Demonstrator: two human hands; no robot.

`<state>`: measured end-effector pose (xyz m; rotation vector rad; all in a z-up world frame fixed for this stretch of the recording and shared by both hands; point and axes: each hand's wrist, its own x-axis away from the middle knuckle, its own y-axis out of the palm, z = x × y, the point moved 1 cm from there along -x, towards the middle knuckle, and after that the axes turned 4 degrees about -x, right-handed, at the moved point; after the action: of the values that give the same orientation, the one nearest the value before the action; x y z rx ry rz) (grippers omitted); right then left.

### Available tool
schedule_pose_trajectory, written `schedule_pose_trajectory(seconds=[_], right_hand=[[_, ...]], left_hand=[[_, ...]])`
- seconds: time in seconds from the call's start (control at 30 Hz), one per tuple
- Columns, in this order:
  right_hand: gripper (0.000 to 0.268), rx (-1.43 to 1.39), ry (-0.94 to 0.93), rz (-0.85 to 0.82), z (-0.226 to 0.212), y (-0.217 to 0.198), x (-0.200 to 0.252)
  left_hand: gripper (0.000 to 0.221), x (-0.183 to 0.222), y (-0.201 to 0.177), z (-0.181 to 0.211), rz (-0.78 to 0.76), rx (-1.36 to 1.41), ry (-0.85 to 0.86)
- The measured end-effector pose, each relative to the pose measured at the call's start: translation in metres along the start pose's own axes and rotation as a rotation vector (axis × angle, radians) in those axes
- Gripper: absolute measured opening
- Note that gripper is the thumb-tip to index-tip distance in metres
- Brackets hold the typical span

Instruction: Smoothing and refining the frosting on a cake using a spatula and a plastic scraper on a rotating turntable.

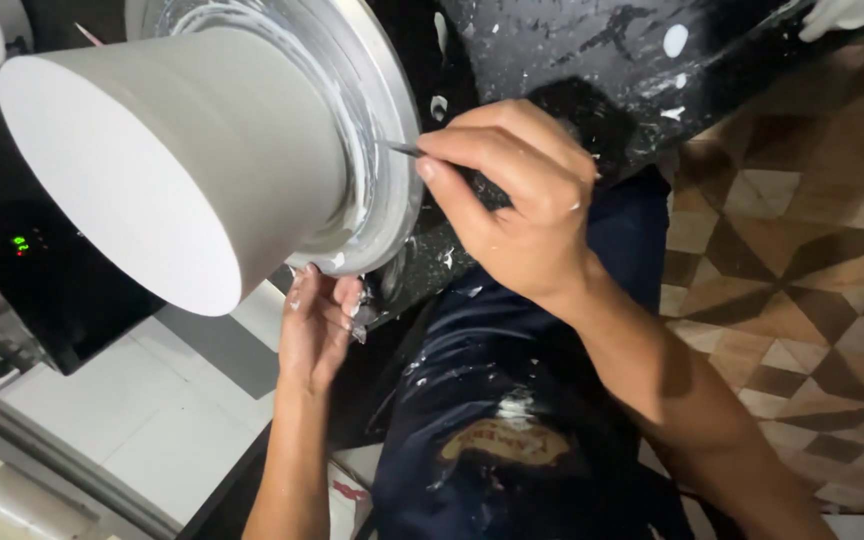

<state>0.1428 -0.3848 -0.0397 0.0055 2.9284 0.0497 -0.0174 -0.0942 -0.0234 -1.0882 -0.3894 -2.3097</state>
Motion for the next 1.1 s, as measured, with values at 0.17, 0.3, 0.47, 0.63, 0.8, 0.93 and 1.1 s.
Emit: schedule_pose_trajectory(seconds=[0.17,0.3,0.47,0.63,0.8,0.93,1.1], right_hand=[[0.016,-0.037,-0.004,0.005,0.001,0.012,0.004],[0.015,-0.059,0.025,0.041,0.007,0.009,0.010],[0.011,-0.070,0.096,0.089,0.011,-0.009,0.023],[0.013,0.023,0.144,0.161,0.001,-0.036,0.040],[0.015,0.100,0.321,0.158,0.004,-0.105,0.107],[0.013,0.438,0.170,-0.054,0.046,-0.193,0.135],[0.012,0.285,0.440,-0.273,0.060,-0.305,0.070]], left_hand=[[0.027,0.004,0.005,-0.001,-0.011,-0.060,-0.091],[0.025,-0.007,-0.013,-0.009,-0.067,-0.097,-0.072],[0.027,-0.016,-0.004,-0.030,-0.133,-0.056,0.069],[0.035,-0.023,0.057,-0.029,-0.061,0.093,0.195],[0.034,-0.065,0.097,-0.031,-0.078,0.326,0.313],[0.031,-0.079,0.138,-0.035,-0.067,0.440,0.480],[0.030,-0.095,0.188,-0.045,0.087,0.571,0.571]])
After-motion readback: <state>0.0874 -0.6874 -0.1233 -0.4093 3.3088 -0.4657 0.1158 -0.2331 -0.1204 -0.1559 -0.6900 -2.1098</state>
